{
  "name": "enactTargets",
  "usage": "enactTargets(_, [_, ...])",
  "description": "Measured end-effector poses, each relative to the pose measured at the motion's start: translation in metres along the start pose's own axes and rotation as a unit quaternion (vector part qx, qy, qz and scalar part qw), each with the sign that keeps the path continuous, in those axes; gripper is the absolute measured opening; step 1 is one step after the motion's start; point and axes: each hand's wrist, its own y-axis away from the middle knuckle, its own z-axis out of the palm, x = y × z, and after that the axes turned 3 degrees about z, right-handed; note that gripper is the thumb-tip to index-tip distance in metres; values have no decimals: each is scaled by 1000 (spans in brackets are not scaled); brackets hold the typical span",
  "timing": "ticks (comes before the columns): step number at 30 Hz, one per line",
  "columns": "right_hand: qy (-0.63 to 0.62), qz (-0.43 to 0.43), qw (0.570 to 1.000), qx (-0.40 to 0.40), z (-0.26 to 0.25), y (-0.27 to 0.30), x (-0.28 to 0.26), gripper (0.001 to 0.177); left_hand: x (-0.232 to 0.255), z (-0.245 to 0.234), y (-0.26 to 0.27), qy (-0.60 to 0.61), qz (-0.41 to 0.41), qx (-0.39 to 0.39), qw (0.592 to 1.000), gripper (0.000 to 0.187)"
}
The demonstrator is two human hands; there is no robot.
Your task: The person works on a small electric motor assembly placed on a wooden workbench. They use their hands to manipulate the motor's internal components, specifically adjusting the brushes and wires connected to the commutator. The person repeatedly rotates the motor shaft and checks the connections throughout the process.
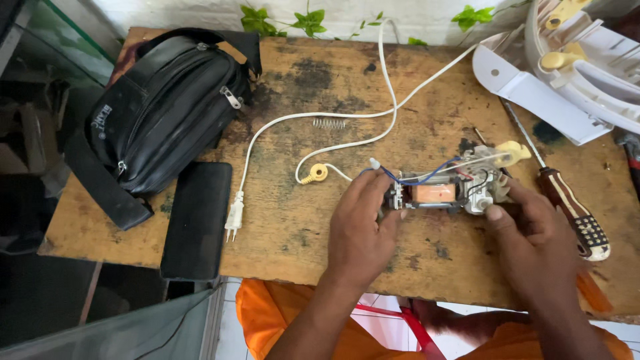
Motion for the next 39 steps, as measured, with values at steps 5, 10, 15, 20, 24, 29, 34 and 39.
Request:
enactTargets(5, [-41,2,999,14,8,2,11,46,4,-2,-2,21,14,27,999,47])
enactTargets(10, [-57,-2,998,15,2,13,-5,56,3,0,0,16,29,35,999,50])
enactTargets(15, [35,-128,991,-5,-5,13,-36,31,0,2,-1,-1,21,34,999,44])
enactTargets(20, [87,-95,989,-76,20,25,1,63,3,-1,-2,-7,18,32,999,45])
enactTargets(24, [107,-29,987,-113,25,20,-23,78,5,-1,-3,-19,14,22,999,44])
enactTargets(29, [133,-14,985,-109,29,20,-21,80,5,-2,-5,-10,13,23,1000,45])
enactTargets(34, [114,-15,987,-113,25,27,-12,82,-1,2,-1,-20,20,18,999,47])
enactTargets(39, [21,-20,999,-26,19,32,-9,68,4,2,0,6,-53,10,999,48])
